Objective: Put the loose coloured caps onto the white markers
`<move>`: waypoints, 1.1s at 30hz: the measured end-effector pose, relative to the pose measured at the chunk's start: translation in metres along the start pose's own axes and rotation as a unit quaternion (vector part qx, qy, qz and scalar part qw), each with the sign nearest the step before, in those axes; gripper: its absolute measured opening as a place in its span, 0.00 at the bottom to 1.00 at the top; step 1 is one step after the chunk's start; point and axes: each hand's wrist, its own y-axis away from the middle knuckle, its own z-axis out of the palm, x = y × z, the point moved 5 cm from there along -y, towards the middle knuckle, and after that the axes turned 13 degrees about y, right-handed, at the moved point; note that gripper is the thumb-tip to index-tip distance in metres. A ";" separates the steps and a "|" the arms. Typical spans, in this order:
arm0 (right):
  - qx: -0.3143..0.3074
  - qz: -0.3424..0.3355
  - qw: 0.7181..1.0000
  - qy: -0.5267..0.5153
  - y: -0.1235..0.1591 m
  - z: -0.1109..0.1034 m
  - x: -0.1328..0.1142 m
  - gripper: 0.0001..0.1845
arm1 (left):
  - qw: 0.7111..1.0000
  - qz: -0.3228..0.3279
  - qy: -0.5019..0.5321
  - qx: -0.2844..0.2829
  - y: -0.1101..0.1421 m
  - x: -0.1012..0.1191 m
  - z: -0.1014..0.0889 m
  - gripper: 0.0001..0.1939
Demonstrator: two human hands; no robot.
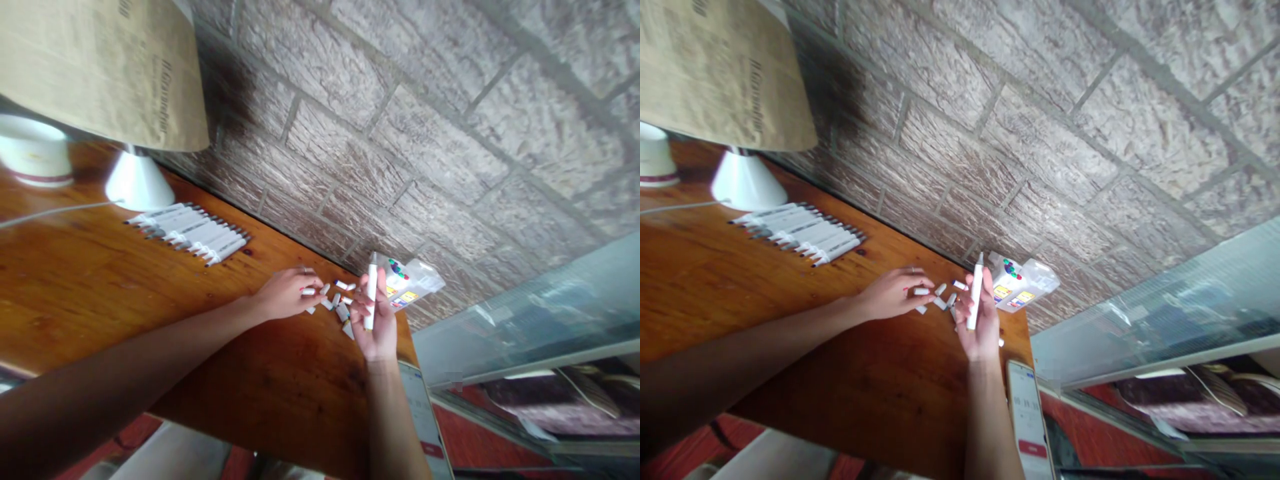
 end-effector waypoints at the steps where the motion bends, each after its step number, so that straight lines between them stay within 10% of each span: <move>1: 0.004 -0.003 1.000 0.001 0.000 -0.002 -0.001 0.20 | 0.999 0.005 -0.031 -0.037 0.000 -0.002 0.002 0.14; 9: -0.006 0.003 1.000 -0.022 0.001 -0.004 -0.001 0.17 | 0.982 -0.027 -0.083 -0.165 0.008 -0.007 0.014 0.06; 16: 0.007 -0.026 0.999 0.029 -0.007 -0.004 -0.001 0.21 | 0.987 -0.064 0.124 -0.077 0.001 0.000 0.012 0.13; 21: 0.105 -0.045 0.988 0.104 -0.007 -0.009 0.003 0.24 | 0.871 -0.225 0.431 0.068 -0.003 -0.016 0.012 0.23; 27: 0.115 -0.083 0.972 0.187 -0.002 -0.004 0.008 0.23 | 0.704 -0.318 0.626 0.105 0.000 -0.014 0.016 0.11; 33: 0.088 -0.127 0.933 0.326 0.003 -0.001 0.011 0.17 | 0.656 -0.330 0.668 0.118 0.000 -0.004 0.016 0.06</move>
